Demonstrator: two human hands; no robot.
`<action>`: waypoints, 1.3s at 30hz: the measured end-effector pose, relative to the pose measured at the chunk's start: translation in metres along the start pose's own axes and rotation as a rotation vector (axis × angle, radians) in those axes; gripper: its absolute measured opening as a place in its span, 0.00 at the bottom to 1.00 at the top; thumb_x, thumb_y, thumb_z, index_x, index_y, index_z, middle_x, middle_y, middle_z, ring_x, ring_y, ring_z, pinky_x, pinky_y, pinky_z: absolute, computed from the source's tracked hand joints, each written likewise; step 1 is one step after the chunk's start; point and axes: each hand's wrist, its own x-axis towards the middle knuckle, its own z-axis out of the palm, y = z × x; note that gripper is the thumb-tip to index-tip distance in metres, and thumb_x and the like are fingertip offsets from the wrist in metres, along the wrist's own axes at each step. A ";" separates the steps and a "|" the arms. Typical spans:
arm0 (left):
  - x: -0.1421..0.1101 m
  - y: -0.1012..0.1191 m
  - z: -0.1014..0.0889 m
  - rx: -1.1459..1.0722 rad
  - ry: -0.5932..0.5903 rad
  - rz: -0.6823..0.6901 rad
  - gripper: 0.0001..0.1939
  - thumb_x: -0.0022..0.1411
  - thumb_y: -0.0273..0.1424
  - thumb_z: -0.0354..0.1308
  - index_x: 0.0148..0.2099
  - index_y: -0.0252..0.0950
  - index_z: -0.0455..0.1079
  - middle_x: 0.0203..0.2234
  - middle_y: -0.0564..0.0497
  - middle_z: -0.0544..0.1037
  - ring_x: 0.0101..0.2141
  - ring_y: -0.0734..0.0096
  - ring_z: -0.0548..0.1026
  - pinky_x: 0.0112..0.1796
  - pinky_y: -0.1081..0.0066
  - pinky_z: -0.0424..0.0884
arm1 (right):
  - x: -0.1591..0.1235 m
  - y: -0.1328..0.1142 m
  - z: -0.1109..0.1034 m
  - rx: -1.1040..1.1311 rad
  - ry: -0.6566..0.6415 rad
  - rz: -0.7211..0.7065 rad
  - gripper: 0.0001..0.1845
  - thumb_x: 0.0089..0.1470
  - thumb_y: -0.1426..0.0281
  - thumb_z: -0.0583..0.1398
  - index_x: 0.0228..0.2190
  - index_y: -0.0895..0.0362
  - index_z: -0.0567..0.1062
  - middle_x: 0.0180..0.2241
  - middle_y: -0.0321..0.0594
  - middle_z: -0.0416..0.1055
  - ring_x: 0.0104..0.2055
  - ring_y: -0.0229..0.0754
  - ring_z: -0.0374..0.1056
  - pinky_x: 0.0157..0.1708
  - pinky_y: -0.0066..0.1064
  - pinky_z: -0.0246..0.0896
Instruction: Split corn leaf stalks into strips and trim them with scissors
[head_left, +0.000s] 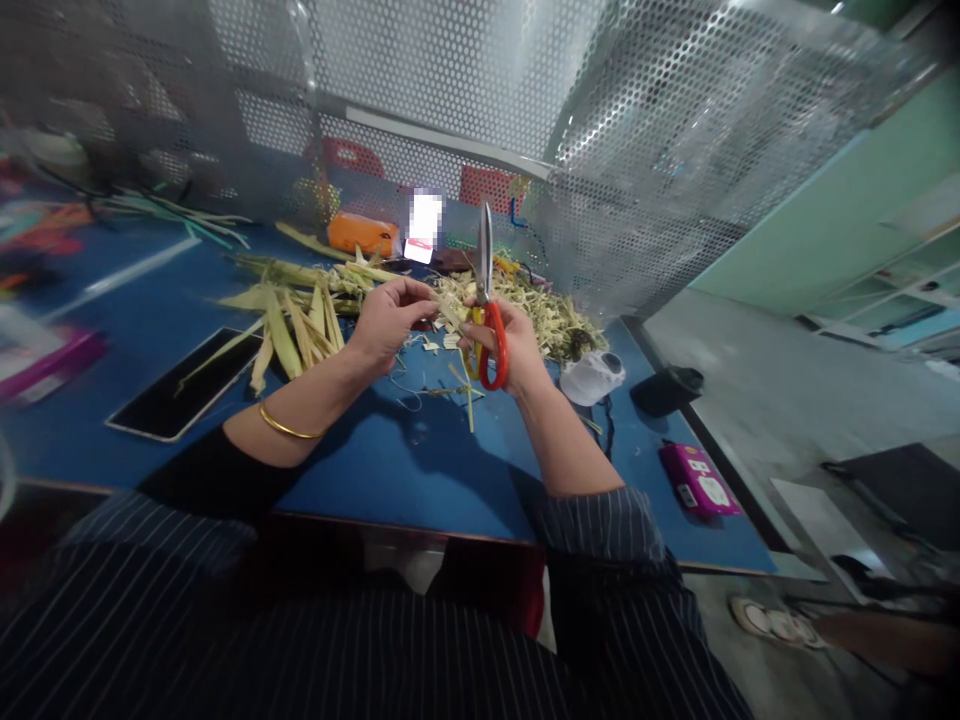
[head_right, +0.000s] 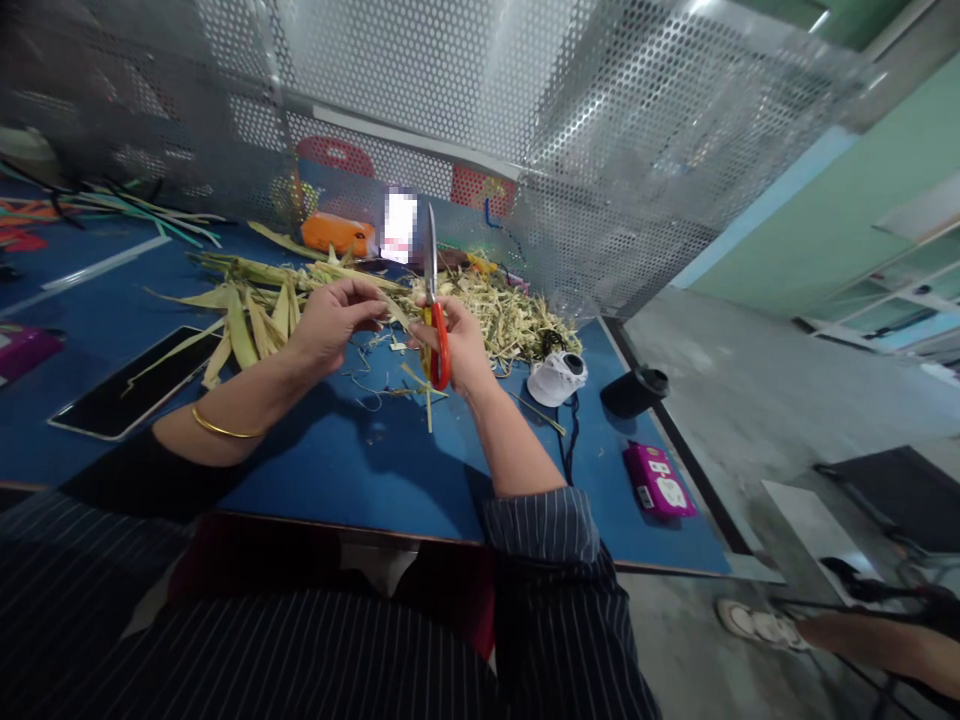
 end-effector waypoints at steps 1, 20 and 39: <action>0.001 0.001 -0.001 -0.015 0.018 0.008 0.07 0.47 0.20 0.63 0.28 0.34 0.69 0.22 0.54 0.73 0.23 0.78 0.71 0.24 0.76 0.68 | 0.000 -0.001 -0.001 -0.012 -0.002 -0.003 0.22 0.38 0.63 0.70 0.37 0.53 0.70 0.27 0.29 0.68 0.26 0.35 0.68 0.30 0.32 0.66; 0.014 0.002 -0.011 -0.122 0.206 -0.079 0.08 0.48 0.20 0.63 0.30 0.35 0.68 0.22 0.55 0.74 0.23 0.78 0.73 0.22 0.77 0.68 | 0.006 0.003 -0.024 -0.098 0.156 -0.032 0.21 0.41 0.59 0.67 0.37 0.52 0.70 0.25 0.30 0.68 0.22 0.34 0.64 0.26 0.31 0.63; 0.000 -0.003 -0.002 -0.149 0.035 -0.178 0.07 0.51 0.24 0.64 0.33 0.35 0.70 0.25 0.55 0.76 0.25 0.77 0.77 0.25 0.78 0.69 | -0.016 0.023 -0.058 -1.679 -0.122 0.220 0.15 0.53 0.67 0.59 0.41 0.59 0.79 0.41 0.56 0.76 0.42 0.54 0.73 0.38 0.37 0.63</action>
